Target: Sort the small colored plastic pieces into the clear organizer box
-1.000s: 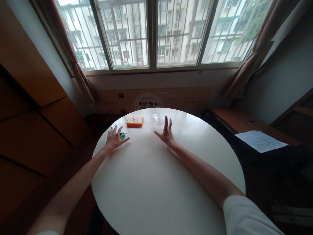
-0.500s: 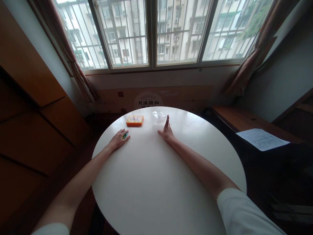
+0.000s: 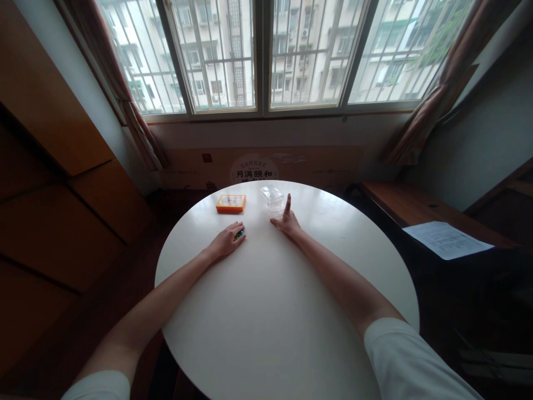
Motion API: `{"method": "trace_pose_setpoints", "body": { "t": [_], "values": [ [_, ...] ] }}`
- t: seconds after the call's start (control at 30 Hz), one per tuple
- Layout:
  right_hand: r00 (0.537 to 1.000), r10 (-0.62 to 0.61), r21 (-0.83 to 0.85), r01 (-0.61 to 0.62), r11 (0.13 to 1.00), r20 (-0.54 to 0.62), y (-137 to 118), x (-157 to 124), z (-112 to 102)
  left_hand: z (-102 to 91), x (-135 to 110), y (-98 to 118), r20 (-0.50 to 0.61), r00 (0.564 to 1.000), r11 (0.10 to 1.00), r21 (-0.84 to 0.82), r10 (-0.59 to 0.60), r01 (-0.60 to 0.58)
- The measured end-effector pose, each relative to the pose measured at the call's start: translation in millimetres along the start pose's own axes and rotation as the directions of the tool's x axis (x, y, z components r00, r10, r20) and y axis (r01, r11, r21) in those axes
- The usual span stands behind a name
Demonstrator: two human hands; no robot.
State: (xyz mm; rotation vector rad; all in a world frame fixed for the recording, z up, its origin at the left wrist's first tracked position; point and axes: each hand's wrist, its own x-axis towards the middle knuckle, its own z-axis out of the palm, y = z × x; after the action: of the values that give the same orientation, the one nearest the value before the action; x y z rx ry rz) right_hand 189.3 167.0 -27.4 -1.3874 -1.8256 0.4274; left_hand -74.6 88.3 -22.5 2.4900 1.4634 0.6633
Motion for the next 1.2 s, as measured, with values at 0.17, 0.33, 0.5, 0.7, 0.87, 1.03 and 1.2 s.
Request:
{"method": "trace_pose_setpoints", "body": {
  "t": [0.17,0.33,0.5,0.7,0.87,1.03,1.2],
  "values": [
    [0.997,-0.056,0.072,0.052,0.996,0.047,5.2,3.0,-5.1,12.0,8.5,33.6,0.026,0.994,0.994,-0.023,0.109,-0.108],
    [1.000,0.003,0.133,-0.005,0.991,0.014,17.3,-5.8,-16.8,23.1,11.9,73.1,0.054,0.962,0.962,-0.065,0.267,-0.263],
    [0.996,0.082,0.322,-0.063,0.945,-0.047,28.4,-16.8,-26.1,37.3,10.4,114.0,0.070,0.918,0.919,-0.091,0.390,-0.384],
    [0.990,0.121,0.437,-0.079,0.896,-0.069,29.1,-18.0,-27.9,40.7,7.7,133.4,0.077,0.890,0.890,-0.122,0.449,-0.439],
    [0.996,0.077,0.341,-0.059,0.938,-0.040,25.0,-20.2,-27.1,36.3,4.7,132.0,0.051,0.887,0.882,-0.147,0.459,-0.448],
    [0.996,0.071,0.304,-0.054,0.951,-0.044,20.4,-20.6,-27.3,35.2,3.2,132.5,0.051,0.883,0.877,-0.159,0.466,-0.453],
    [0.997,0.056,0.278,-0.040,0.960,-0.051,12.7,-21.4,-29.0,33.6,2.8,133.9,0.063,0.883,0.877,-0.171,0.465,-0.449]
  ]
}}
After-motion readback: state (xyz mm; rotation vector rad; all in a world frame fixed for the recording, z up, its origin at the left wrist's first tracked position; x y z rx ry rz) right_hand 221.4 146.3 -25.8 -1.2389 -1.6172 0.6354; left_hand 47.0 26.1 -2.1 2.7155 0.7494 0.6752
